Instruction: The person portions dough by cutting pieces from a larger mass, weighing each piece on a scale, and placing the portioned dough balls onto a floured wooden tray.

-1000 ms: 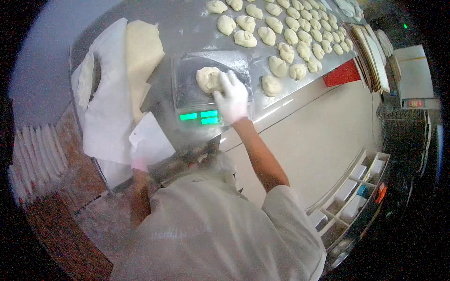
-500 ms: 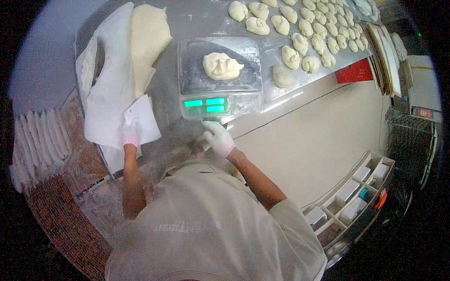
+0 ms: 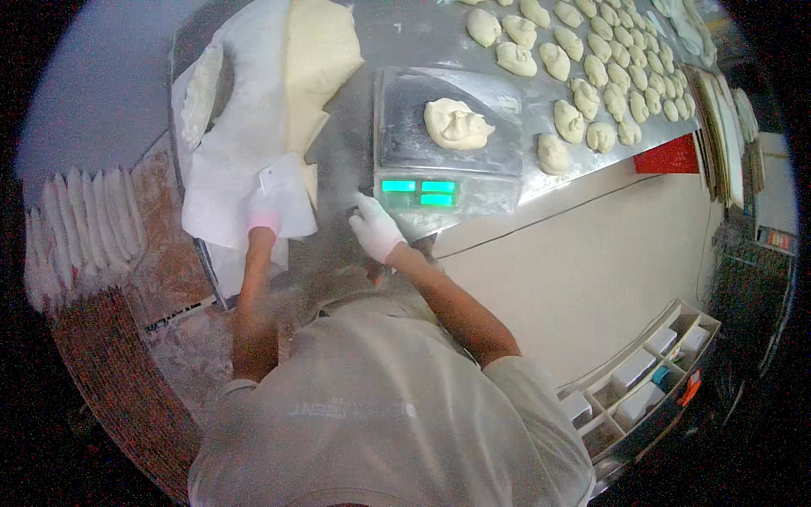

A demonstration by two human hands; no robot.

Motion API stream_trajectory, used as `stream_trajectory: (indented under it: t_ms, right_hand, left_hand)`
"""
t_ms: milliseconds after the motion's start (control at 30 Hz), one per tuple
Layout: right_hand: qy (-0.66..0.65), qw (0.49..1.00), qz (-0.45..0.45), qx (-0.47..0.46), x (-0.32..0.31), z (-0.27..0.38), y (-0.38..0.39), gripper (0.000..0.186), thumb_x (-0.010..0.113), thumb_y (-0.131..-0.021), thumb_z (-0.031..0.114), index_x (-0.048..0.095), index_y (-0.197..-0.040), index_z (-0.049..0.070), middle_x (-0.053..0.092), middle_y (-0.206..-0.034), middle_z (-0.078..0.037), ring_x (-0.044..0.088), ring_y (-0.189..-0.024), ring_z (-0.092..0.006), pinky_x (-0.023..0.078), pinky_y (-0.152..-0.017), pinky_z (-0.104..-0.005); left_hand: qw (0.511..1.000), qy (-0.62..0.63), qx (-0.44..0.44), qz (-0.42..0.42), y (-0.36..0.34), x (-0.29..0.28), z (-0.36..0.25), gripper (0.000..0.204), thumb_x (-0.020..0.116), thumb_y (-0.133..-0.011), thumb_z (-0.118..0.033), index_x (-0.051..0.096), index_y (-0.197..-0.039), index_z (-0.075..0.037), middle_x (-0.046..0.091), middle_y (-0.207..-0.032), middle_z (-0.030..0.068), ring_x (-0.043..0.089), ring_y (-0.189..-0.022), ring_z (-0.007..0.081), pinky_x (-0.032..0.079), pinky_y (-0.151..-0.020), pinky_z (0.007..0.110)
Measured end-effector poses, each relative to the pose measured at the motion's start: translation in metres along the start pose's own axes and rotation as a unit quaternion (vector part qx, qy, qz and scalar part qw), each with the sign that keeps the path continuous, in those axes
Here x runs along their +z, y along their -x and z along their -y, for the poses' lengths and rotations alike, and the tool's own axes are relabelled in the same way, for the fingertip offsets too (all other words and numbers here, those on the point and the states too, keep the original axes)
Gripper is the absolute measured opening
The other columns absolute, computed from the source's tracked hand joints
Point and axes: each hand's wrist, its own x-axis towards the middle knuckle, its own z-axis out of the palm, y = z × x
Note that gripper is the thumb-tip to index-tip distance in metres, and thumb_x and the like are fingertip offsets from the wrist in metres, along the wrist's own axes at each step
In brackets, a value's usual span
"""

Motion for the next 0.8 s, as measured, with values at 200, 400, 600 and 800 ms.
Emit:
stream_trajectory:
  t_ms: [200,400,600,800]
  right_hand:
    - [0.055,0.998,-0.025,0.027,0.033,0.002,-0.057,0.036,0.047,-0.084,0.009,0.045,-0.116,-0.006,0.052,-0.110,-0.027,0.049,-0.106,-0.0393,0.039,-0.092,-0.0401]
    - [0.098,0.991,-0.042,0.085,0.044,-0.003,-0.091,0.039,0.051,-0.081,0.016,0.048,-0.115,-0.004,0.054,-0.107,-0.028,0.052,-0.103,-0.0395,0.042,-0.088,-0.0408]
    - [0.097,0.990,-0.054,0.093,0.032,0.011,-0.090,0.022,0.053,-0.080,0.017,0.061,-0.093,0.000,0.063,-0.087,-0.022,0.060,-0.085,-0.0383,0.047,-0.078,-0.0402]
    - [-0.249,0.951,-0.184,0.022,-0.057,0.072,-0.057,0.021,0.055,-0.083,0.009,0.063,-0.101,0.001,0.064,-0.092,-0.008,0.060,-0.083,-0.0140,0.049,-0.074,-0.0279]
  left_hand:
    - [0.998,-0.059,-0.008,0.012,-0.020,0.017,0.003,0.038,0.048,-0.088,-0.032,0.060,-0.104,0.001,0.063,-0.098,0.0229,0.059,-0.093,0.0376,0.046,-0.078,0.041]
    - [0.982,-0.169,-0.055,0.059,-0.016,0.026,-0.024,0.032,0.047,-0.086,-0.024,0.062,-0.105,-0.003,0.062,-0.106,0.0175,0.059,-0.099,0.0313,0.046,-0.084,0.041]
    - [0.994,0.074,0.025,0.074,0.014,0.033,0.004,0.039,0.054,-0.086,-0.031,0.060,-0.106,0.002,0.064,-0.099,0.0189,0.059,-0.095,0.0301,0.045,-0.084,0.037]
    - [0.938,0.338,0.076,-0.025,0.018,0.025,0.077,0.036,0.055,-0.087,-0.019,0.053,-0.114,0.005,0.060,-0.104,0.0079,0.057,-0.093,0.0186,0.045,-0.082,0.031]
